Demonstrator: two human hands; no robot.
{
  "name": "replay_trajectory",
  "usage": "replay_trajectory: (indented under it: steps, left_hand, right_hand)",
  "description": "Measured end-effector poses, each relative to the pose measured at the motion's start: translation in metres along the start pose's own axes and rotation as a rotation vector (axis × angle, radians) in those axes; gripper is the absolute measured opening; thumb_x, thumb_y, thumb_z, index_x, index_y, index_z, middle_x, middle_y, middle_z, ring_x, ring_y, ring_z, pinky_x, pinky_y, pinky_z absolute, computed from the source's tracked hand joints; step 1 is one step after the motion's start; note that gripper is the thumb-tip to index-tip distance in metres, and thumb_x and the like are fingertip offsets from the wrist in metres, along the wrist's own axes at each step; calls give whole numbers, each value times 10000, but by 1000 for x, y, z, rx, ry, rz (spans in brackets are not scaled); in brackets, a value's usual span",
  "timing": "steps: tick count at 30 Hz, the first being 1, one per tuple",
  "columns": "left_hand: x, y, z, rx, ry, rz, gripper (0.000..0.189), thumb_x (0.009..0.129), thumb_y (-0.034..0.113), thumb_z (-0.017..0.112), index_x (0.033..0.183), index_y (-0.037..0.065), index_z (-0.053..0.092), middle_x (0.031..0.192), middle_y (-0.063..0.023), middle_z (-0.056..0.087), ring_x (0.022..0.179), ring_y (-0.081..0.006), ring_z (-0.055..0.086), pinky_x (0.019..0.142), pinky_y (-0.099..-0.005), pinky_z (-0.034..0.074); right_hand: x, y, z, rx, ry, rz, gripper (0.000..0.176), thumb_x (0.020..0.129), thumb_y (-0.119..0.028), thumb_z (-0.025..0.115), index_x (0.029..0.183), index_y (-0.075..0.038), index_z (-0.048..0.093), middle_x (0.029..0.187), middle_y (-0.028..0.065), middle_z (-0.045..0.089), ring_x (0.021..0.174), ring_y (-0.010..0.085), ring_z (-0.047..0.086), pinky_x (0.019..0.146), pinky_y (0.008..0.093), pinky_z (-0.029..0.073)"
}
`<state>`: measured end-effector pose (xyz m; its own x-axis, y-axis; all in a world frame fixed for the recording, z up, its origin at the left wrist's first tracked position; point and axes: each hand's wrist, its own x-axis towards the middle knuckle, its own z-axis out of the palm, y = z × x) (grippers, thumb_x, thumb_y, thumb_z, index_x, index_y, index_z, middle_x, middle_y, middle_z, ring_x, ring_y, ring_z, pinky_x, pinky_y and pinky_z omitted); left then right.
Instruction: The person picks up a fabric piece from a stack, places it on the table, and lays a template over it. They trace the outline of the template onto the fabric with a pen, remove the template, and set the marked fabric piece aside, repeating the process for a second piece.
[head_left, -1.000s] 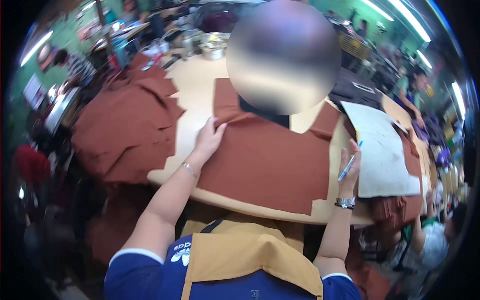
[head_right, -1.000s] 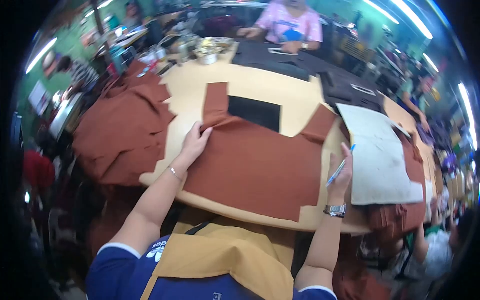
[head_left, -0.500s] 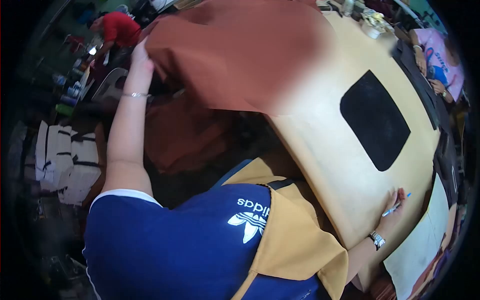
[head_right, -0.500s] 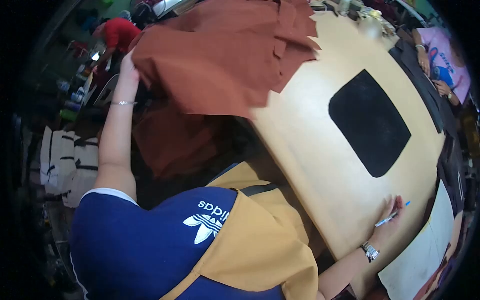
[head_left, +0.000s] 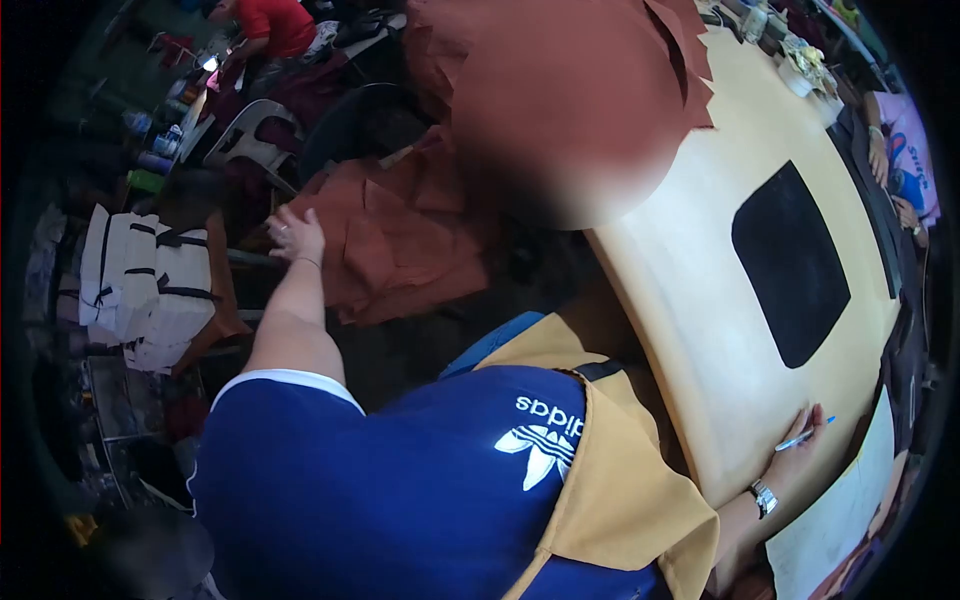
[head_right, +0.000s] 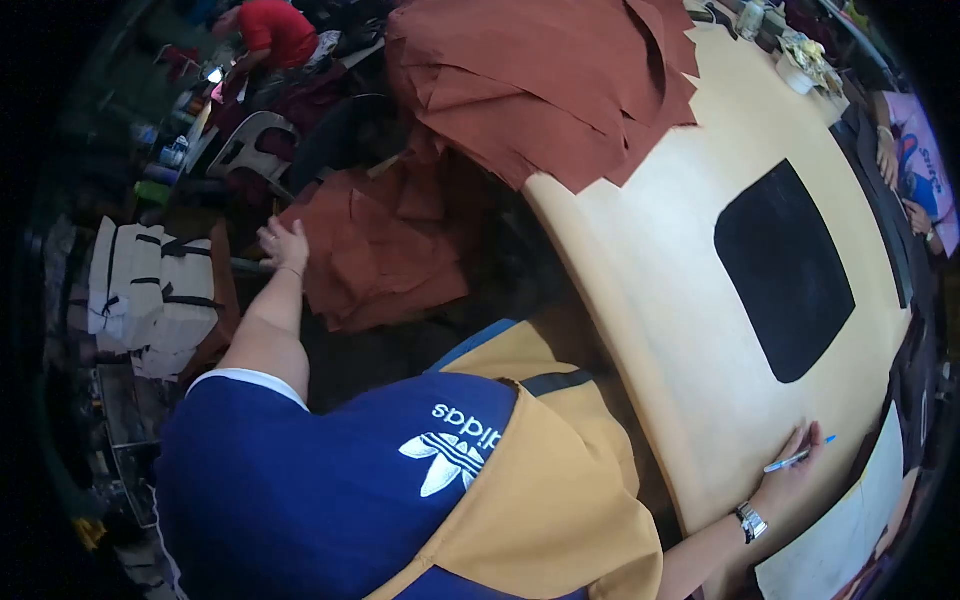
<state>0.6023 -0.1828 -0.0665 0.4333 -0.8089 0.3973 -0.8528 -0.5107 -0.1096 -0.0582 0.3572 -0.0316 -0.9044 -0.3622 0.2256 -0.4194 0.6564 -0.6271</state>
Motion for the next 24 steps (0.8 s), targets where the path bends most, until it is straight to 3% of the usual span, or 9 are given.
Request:
replay_trajectory:
  steps: [2,4,10,11,14,15,18,20,24]
  left_hand:
    - [-13,14,11,-135,-257,241,729,930,606,416,1489,162,266,1507,-196,318,1365,-376,350,1131,-555,201]
    - [-34,32,4,-435,-752,193,899,849,712,456,1515,160,211,1548,-186,240,1392,-367,310,1122,-556,226]
    - [-60,33,38,-107,-721,103,1116,708,697,659,1522,142,134,1534,-160,271,1379,-342,331,1090,-540,294]
    - [-60,27,34,-51,-683,144,992,717,593,716,1471,99,302,1451,-181,411,1301,-353,437,1048,-477,370]
    - [-16,-5,98,-223,-1121,294,764,733,469,745,1335,60,513,1249,-164,594,1162,-332,561,962,-394,448]
    - [-19,6,66,-408,-1213,337,478,757,307,737,1144,41,648,1065,-118,669,1040,-273,625,886,-336,482]
    - [-6,52,4,-781,-1491,166,369,784,213,706,1117,65,650,1085,-78,657,1051,-217,611,900,-346,476]
    - [-4,87,-39,-1028,-1452,121,336,801,183,681,1116,77,633,1095,-77,655,1049,-207,609,918,-331,464]
    - [-8,169,-44,-1726,-1381,-10,516,891,404,630,1239,31,555,1211,-87,611,1126,-222,574,963,-302,430]
  right_hand:
    - [0,-2,0,-1,0,-1,382,981,-215,559,1258,43,511,1243,167,572,1154,236,545,1015,332,423]
    - [-1,3,-1,-9,1,-10,379,979,-214,562,1258,38,513,1240,163,574,1146,234,549,1013,330,424]
    - [1,2,-3,-56,-2,-4,361,980,-209,563,1255,22,520,1211,151,587,1117,217,556,995,321,432]
    - [1,2,-3,-65,-1,-7,361,981,-211,563,1254,22,521,1208,150,589,1114,215,556,993,320,432]
    - [-1,-3,-1,-75,3,-7,365,981,-216,563,1253,24,520,1204,150,590,1112,211,555,991,318,431]
    - [-2,-5,-2,-80,6,-4,367,981,-218,563,1253,25,519,1204,150,590,1111,211,555,991,318,430]
    - [-3,-10,-3,-92,2,14,364,983,-218,561,1249,27,522,1199,148,590,1106,208,556,995,317,427]
    - [-2,-6,-3,-74,-2,20,363,983,-218,561,1245,29,523,1193,147,593,1100,206,559,991,316,431]
    - [-2,-9,-4,-109,-13,25,360,983,-219,562,1236,34,526,1172,144,601,1087,204,563,978,313,441]
